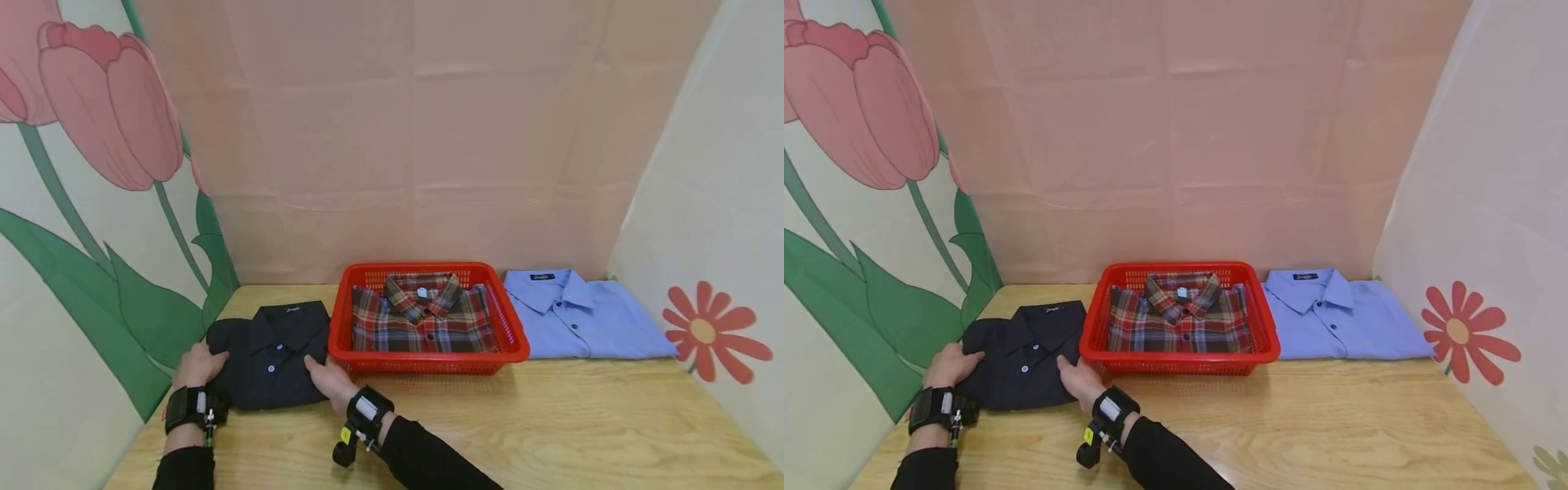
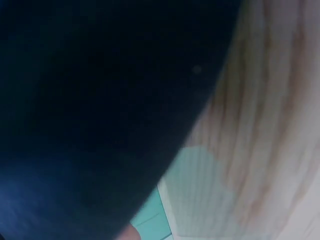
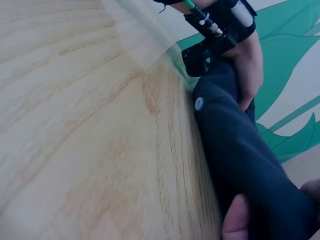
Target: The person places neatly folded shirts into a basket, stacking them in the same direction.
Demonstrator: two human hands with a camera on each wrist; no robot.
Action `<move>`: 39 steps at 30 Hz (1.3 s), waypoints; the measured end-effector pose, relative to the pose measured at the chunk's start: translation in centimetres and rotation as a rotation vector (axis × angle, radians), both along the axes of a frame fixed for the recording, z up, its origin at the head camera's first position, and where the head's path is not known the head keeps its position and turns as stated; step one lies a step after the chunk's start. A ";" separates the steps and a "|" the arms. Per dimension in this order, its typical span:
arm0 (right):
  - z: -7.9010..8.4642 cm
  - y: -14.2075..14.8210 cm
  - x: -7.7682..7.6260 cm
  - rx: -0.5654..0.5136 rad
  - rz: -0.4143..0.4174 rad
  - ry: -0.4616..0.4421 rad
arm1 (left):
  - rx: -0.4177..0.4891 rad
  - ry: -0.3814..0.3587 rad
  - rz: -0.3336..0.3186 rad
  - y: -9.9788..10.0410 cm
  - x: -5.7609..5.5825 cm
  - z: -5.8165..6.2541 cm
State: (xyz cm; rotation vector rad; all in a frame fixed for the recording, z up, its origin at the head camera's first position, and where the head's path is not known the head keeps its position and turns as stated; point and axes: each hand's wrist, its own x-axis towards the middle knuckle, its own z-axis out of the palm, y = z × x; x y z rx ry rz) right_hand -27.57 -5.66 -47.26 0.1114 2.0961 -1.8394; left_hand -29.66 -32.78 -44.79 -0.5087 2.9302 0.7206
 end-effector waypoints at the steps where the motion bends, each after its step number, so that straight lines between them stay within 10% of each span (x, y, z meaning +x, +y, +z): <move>1: -0.1 0.0 0.0 -0.001 -0.002 0.005 | -0.003 0.002 -0.001 0.0 0.1 0.0; 12: -0.2 0.0 0.2 0.076 0.079 0.123 | -0.032 0.047 -0.011 0.0 0.2 -0.2; 26: 1.8 -1.1 0.7 0.287 0.183 0.588 | -0.030 0.144 0.011 0.1 0.3 0.3; 39: 3.8 -0.5 1.0 0.189 0.186 0.563 | -0.008 0.318 0.078 0.8 0.5 1.1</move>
